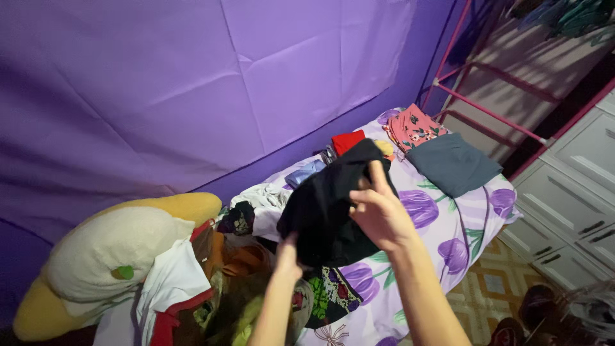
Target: The person picks up clothing items from a bed, including a pair of shorts and a t-shirt, and folds them by hand, placing each folded item onto a stack on the bed.
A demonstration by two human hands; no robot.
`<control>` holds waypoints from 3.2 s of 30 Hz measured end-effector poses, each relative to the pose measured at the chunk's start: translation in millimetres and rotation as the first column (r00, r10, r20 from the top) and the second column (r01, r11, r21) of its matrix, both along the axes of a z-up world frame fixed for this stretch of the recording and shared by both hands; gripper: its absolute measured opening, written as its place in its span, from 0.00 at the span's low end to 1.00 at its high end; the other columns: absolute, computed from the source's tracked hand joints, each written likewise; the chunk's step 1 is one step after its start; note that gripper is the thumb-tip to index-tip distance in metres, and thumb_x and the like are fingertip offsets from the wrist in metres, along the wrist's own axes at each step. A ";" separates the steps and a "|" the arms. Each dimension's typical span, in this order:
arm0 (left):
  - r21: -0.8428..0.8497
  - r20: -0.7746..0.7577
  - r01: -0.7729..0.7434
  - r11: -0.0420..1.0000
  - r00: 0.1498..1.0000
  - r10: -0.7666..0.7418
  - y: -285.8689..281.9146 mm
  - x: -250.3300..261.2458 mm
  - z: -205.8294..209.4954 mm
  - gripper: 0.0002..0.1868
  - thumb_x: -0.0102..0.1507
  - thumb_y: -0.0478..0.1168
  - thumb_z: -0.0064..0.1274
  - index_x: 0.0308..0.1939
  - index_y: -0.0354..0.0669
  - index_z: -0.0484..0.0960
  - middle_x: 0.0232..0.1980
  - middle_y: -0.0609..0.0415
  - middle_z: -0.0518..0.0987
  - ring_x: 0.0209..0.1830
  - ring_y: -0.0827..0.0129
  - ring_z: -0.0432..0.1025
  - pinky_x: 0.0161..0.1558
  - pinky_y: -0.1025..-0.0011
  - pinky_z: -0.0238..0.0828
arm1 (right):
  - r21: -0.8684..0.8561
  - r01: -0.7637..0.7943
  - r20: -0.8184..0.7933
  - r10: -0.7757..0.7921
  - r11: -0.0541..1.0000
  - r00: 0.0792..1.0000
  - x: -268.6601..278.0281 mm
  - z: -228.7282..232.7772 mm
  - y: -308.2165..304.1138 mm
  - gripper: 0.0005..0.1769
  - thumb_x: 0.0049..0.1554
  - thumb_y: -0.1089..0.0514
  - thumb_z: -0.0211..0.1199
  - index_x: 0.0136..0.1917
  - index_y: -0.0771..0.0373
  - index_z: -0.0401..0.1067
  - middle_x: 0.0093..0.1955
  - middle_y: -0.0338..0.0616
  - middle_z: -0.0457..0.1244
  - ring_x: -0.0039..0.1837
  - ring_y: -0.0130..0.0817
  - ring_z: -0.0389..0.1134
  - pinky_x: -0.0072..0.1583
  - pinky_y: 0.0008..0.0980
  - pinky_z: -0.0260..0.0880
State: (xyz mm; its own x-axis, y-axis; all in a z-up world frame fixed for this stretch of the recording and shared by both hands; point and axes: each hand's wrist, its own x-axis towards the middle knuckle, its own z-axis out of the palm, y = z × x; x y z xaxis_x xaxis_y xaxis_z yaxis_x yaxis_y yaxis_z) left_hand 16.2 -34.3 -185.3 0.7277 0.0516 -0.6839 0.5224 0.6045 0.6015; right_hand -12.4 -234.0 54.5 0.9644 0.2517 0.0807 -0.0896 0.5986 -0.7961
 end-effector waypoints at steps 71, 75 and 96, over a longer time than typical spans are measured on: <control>-0.287 0.608 0.502 0.816 0.754 -0.250 16.1 29.5 151.9 0.26 0.64 0.46 0.51 0.60 0.28 0.75 0.56 0.41 0.80 0.56 0.51 0.73 0.61 0.56 0.70 | -0.631 0.175 0.160 -0.095 0.756 0.983 11.0 -69.4 12.1 0.19 0.55 0.58 0.68 0.58 0.67 0.74 0.51 0.41 0.71 0.52 0.25 0.69 0.55 0.29 0.70; 0.325 0.479 0.341 0.882 0.745 -0.465 7.5 12.4 122.9 0.34 0.64 0.56 0.59 0.64 0.33 0.71 0.61 0.49 0.75 0.61 0.64 0.70 0.63 0.64 0.65 | -0.568 0.336 0.183 -0.283 0.751 0.941 18.5 -78.2 -0.2 0.13 0.57 0.61 0.67 0.54 0.68 0.77 0.47 0.41 0.71 0.49 0.25 0.68 0.53 0.27 0.69; -0.431 0.482 0.525 0.734 0.822 -0.305 18.4 17.6 118.4 0.24 0.65 0.49 0.54 0.55 0.31 0.82 0.52 0.44 0.83 0.51 0.55 0.76 0.56 0.59 0.75 | -0.289 0.313 -0.135 -0.363 0.904 0.922 41.2 -63.6 -96.5 0.18 0.60 0.55 0.62 0.61 0.66 0.75 0.53 0.39 0.70 0.53 0.25 0.71 0.55 0.28 0.69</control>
State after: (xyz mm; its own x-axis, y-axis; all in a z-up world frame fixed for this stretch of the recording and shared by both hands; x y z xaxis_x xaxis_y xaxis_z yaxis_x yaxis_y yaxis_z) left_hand 33.8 -15.9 -66.9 0.7770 -0.5990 -0.1938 0.6128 0.6492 0.4505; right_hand 28.8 -330.4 -9.0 0.9865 -0.1040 -0.1265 -0.0758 0.3951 -0.9155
